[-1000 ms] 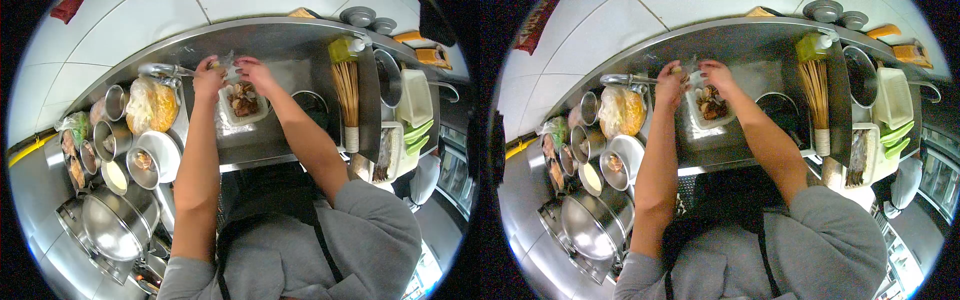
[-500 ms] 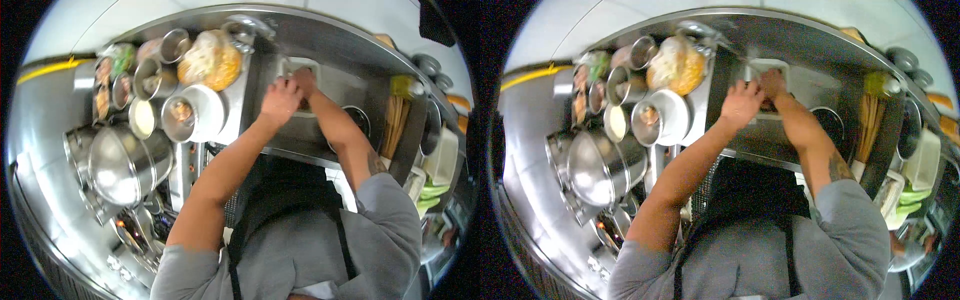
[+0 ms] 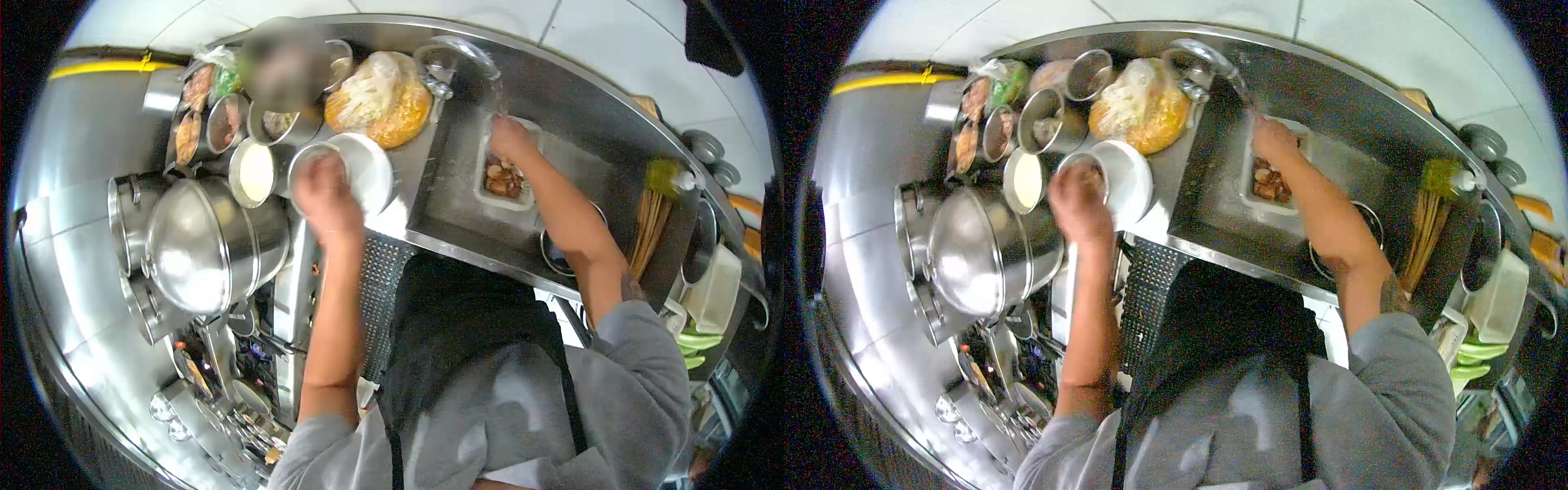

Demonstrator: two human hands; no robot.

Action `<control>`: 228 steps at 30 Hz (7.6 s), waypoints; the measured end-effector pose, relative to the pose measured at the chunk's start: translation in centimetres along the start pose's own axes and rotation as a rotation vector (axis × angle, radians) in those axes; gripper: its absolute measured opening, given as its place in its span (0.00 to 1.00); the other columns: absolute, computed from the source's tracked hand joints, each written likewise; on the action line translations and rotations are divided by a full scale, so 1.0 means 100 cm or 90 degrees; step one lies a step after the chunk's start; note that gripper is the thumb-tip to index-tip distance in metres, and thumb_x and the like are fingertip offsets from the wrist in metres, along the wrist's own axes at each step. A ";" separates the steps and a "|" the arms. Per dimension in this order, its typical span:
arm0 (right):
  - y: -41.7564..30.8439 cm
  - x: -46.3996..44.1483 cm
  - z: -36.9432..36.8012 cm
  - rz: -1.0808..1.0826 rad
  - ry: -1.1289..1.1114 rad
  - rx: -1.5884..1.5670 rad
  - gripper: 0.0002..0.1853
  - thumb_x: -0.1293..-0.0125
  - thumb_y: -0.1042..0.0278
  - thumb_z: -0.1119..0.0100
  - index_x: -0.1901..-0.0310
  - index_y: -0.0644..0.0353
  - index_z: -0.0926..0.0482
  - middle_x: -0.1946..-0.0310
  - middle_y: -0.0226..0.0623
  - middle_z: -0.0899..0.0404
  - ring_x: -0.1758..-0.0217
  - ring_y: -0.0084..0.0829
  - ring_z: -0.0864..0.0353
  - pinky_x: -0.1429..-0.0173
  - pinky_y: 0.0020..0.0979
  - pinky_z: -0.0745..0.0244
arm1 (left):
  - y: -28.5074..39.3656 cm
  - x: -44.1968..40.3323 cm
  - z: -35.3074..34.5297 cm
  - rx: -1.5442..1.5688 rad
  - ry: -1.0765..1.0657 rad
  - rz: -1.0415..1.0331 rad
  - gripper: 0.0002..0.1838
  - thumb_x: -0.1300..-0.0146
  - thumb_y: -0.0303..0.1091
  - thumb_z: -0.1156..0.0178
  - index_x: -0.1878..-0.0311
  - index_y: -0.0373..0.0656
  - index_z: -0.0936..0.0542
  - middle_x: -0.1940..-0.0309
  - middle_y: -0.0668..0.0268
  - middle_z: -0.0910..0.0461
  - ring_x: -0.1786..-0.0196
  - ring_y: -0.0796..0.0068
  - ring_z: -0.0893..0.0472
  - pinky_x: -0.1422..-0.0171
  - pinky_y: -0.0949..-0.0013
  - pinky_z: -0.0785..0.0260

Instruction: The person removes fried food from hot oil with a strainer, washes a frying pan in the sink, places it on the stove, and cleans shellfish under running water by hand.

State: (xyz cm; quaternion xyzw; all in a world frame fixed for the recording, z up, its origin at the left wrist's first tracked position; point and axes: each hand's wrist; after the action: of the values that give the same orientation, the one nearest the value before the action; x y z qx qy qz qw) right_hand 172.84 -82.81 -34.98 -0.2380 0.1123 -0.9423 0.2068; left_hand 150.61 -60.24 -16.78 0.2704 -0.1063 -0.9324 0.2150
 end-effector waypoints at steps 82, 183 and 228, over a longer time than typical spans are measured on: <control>0.007 0.010 0.001 -0.165 0.212 -0.544 0.14 0.45 0.61 0.38 0.61 0.61 0.18 0.61 0.54 0.19 0.56 0.54 0.20 0.51 0.45 0.25 | 0.144 -0.008 -0.223 0.929 -0.438 0.706 0.13 0.29 0.33 0.51 0.45 0.43 0.30 0.53 0.63 0.23 0.52 0.64 0.23 0.52 0.55 0.29; 0.024 0.026 0.046 0.079 0.082 -0.200 0.18 0.45 0.65 0.41 0.51 0.52 0.21 0.59 0.50 0.19 0.53 0.50 0.20 0.48 0.43 0.26 | 0.113 0.000 -0.199 0.816 -0.561 0.595 0.13 0.35 0.30 0.45 0.48 0.41 0.27 0.60 0.63 0.21 0.64 0.70 0.20 0.65 0.67 0.23; 0.057 0.000 -0.096 0.025 0.089 -0.118 0.14 0.42 0.60 0.44 0.64 0.62 0.18 0.65 0.49 0.17 0.59 0.49 0.17 0.51 0.45 0.23 | 0.113 0.024 -0.157 0.180 -0.334 -0.165 0.14 0.47 0.28 0.42 0.57 0.51 0.18 0.55 0.58 0.22 0.50 0.54 0.22 0.49 0.60 0.25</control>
State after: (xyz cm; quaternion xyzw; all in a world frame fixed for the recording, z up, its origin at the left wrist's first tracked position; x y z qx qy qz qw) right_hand 170.01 -86.75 -45.02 -0.1877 0.2180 -0.9379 0.1941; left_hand 161.31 -72.59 -27.36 0.0597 -0.2513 -0.9658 0.0203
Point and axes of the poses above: each hand's wrist, its own x-axis away from the middle knuckle, its own z-axis out of the back of the hand, y = z × x
